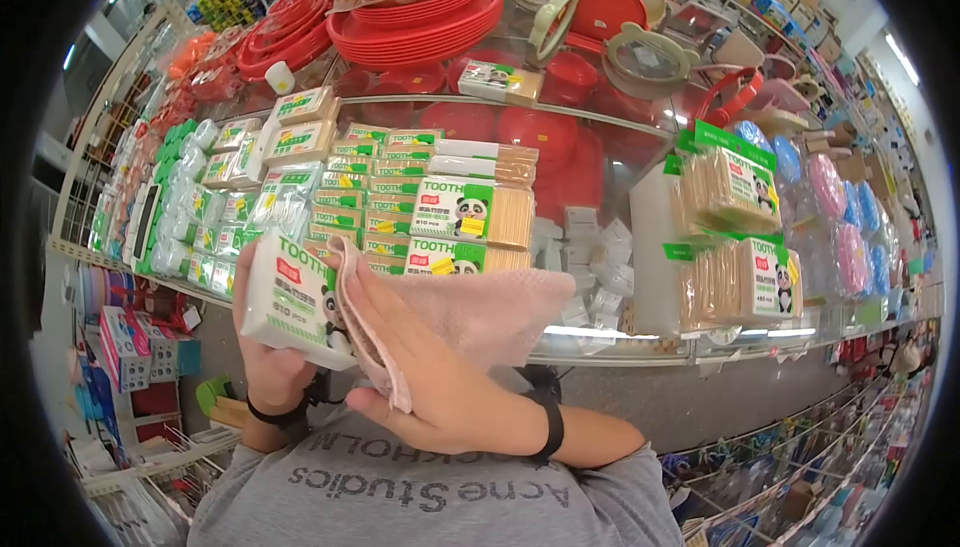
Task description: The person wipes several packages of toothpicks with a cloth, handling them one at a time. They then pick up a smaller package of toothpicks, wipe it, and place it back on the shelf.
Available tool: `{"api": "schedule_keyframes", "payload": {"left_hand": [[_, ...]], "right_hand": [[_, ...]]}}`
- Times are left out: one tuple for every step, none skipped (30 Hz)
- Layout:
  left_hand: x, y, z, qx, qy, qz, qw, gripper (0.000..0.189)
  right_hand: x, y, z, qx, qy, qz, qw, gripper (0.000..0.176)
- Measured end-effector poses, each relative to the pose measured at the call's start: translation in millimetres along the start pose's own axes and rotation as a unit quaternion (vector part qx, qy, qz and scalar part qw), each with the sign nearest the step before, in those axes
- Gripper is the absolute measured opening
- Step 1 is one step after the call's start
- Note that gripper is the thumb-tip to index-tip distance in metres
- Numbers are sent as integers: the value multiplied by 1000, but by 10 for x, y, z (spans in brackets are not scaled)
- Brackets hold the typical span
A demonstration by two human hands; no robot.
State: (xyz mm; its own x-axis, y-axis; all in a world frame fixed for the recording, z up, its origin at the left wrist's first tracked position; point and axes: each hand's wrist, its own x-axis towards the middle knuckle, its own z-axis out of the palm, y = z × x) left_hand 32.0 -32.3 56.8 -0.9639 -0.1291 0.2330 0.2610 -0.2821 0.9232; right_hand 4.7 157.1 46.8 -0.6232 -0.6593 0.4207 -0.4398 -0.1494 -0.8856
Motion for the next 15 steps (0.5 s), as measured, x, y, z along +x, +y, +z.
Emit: {"api": "schedule_keyframes", "payload": {"left_hand": [[21,12,-18,-40,4,-7,999,95],[79,-5,23,-59,-44,55,996,82],[84,-6,11,-63,-40,60,995,82],[87,-6,-5,-95,-48,55,993,74],[90,-4,-20,-127,-56,51,989,65],[127,61,-18,-108,-111,53,987,52],[140,94,-10,-111,-106,57,986,52],[152,117,5,-150,-83,2,985,54],[159,120,16,-189,-60,-51,979,57],[157,38,5,-131,-59,2,990,59],[175,-8,7,-135,-56,8,989,59],[209,-44,11,-109,-35,48,992,60],[231,-60,8,-83,-11,87,993,61],[228,-44,-3,-130,-12,28,991,59],[229,-79,-22,-131,-1,29,991,59]], "right_hand": [[2,19,22,68,8,16,998,77],[28,17,-2,65,1,16,998,77],[64,14,-53,102,5,24,995,73],[88,7,-98,138,10,32,990,69],[85,-7,-137,135,3,32,990,69],[69,-26,-173,150,-12,92,984,65],[58,-46,-184,164,-26,152,974,62],[41,-76,-141,158,42,159,974,55],[27,-77,-150,153,36,159,975,55],[10,-61,-179,108,77,165,977,53],[-14,-41,-193,64,119,171,976,50],[-54,-18,-132,116,196,199,953,47],[-26,-19,-140,113,190,200,955,47],[9,-26,-142,-11,222,157,962,47],[29,-28,-129,-133,248,110,953,47]]}}
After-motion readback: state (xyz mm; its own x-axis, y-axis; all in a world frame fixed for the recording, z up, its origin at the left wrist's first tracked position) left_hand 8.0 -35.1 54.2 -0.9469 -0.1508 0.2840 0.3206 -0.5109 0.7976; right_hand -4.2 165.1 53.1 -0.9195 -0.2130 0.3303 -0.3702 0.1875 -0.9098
